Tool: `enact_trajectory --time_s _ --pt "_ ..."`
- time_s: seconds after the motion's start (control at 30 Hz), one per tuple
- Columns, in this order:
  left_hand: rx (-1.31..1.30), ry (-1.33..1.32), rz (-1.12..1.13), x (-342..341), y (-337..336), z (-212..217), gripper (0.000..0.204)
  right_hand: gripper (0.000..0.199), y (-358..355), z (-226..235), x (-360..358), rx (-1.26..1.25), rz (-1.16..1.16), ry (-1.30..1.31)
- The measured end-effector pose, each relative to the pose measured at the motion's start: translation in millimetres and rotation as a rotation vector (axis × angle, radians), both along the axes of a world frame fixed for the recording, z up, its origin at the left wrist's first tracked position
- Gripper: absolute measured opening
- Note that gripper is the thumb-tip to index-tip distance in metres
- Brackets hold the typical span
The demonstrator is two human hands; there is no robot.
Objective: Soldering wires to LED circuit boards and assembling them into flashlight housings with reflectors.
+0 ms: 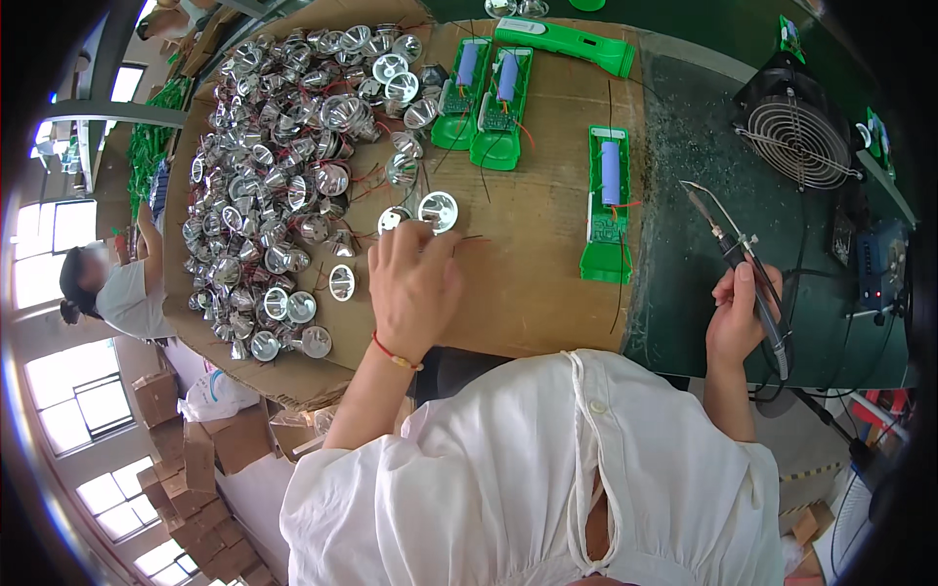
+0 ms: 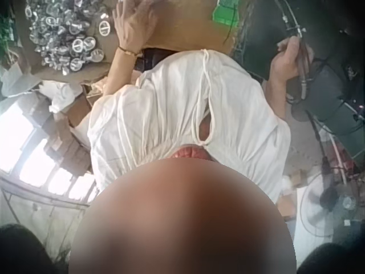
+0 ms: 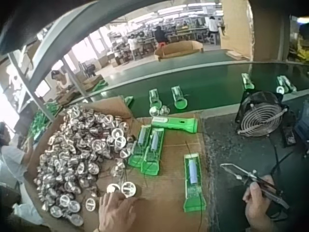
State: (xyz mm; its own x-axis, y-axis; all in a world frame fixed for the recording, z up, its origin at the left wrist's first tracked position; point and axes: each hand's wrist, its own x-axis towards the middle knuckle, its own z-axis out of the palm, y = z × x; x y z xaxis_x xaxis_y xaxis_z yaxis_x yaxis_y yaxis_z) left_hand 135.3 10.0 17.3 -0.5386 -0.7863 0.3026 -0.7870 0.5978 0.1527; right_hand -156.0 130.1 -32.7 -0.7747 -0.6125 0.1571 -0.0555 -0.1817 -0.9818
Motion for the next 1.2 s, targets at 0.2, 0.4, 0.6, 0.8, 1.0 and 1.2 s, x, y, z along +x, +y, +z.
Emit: enact_trajectory --time_s 0.2,0.4,0.6,0.8,1.0,1.2 --pt "-0.126 -0.077 -0.036 -14 -6 -14 0.008 0.016 18 7 14 0.032 0.042 0.017" --pt "0.35 0.381 -0.135 -49 17 -10 0.009 0.021 47 13 24 0.095 0.241 -0.057" --pt "0.471 0.48 -0.051 -86 26 -26 0.011 0.017 42 18 33 0.132 0.266 0.039" --pt "0.561 0.557 -0.052 -98 20 -33 0.013 0.016 34 12 30 0.144 0.317 0.128" --pt "0.647 0.619 0.042 -103 19 -34 0.014 0.015 23 15 37 0.135 0.249 -0.006" --pt "0.671 0.637 0.059 -105 17 -32 0.015 0.015 15 15 37 0.165 0.279 0.008"
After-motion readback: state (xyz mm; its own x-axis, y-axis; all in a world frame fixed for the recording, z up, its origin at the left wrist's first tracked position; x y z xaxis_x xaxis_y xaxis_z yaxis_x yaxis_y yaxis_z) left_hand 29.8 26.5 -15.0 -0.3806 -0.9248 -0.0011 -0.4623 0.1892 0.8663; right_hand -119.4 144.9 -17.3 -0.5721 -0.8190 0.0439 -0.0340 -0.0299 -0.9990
